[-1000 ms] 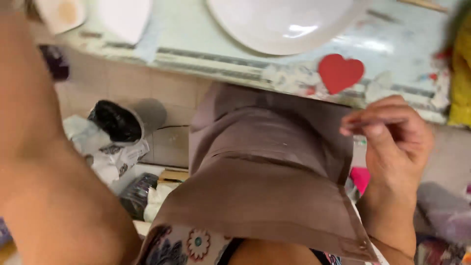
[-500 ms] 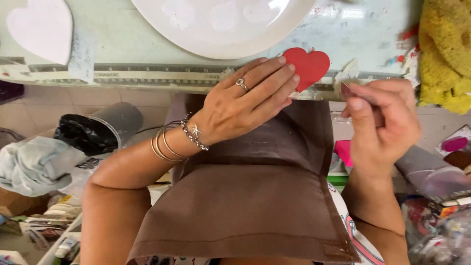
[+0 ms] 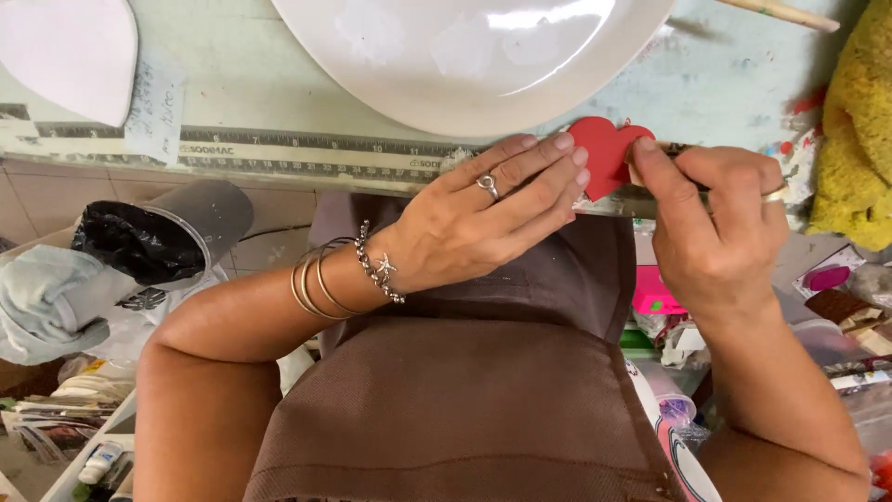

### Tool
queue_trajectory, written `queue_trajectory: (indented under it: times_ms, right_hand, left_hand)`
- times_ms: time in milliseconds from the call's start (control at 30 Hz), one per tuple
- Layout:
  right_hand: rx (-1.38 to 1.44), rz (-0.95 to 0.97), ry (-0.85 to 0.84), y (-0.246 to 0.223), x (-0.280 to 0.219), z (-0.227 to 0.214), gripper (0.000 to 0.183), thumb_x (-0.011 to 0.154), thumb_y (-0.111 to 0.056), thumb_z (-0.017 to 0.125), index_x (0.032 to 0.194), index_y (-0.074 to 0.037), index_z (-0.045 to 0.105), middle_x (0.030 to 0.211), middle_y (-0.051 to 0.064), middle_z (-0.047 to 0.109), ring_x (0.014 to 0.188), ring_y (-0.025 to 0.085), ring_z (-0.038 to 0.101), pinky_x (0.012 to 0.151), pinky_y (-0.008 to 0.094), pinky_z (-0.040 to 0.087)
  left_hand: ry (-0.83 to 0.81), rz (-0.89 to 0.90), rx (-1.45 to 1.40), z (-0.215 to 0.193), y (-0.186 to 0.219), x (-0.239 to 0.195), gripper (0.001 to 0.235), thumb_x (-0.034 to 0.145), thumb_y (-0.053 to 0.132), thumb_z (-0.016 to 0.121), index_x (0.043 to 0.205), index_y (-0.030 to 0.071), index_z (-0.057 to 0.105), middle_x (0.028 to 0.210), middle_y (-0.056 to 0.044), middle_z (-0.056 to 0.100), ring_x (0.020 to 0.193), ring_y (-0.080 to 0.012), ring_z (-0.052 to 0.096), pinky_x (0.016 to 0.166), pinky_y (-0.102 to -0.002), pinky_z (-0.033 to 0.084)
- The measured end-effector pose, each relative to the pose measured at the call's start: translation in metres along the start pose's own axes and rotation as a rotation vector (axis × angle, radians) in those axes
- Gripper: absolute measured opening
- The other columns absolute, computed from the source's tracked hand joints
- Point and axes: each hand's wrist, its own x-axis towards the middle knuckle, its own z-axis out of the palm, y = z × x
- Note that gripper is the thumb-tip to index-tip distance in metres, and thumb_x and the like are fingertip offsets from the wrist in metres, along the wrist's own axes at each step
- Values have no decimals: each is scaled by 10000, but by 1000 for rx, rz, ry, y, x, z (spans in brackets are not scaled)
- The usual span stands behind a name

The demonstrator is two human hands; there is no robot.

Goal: The person paints a small wooden heart red using a brush and red paint from a plate. After painting, they place the heart on the table and use a small wooden stick to scrape or smooth the edges of the painted heart.

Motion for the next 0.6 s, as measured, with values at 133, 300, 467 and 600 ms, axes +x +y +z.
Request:
queue_trajectory:
  times_ms: [133, 300, 467, 600]
  right_hand:
    - [-95, -94, -26, -5, 7, 5, 177, 898, 100, 828, 1009, 17, 717, 885, 99, 533, 682, 208, 527, 550, 286, 474]
    - [-71, -74, -100, -2, 6, -5, 63, 960, 53, 700, 1012, 23, 719, 886, 114, 545, 705, 242, 533, 611, 328, 469]
    - [-117, -112, -30, -3, 10, 1, 149, 903, 76, 816, 998, 5, 725, 892, 94, 565, 689, 216, 534, 575, 302, 473]
    - [-114, -89, -132, 3, -5, -7, 97, 955, 3, 754, 1041, -15, 714, 896, 92, 569, 700, 211, 552, 555, 287, 438]
  left_hand:
    - [13, -6, 3, -1, -1, 1, 128, 961, 168, 620, 991, 71, 698, 1112, -72, 600, 1055, -186, 588, 962, -289, 466]
    - [0, -3, 14, 0, -4, -1, 161, 978, 194, 592, 1020, 71, 687, 1139, -65, 583, 1072, -179, 585, 972, -282, 460]
    - [3, -9, 0, 0, -4, -1, 153, 975, 181, 589, 1008, 73, 692, 1123, -64, 599, 1071, -179, 581, 978, -282, 448]
    - [-10, -16, 0, 0, -3, -1, 152, 986, 189, 579, 1017, 85, 685, 1143, -51, 594, 1087, -177, 576, 995, -279, 425]
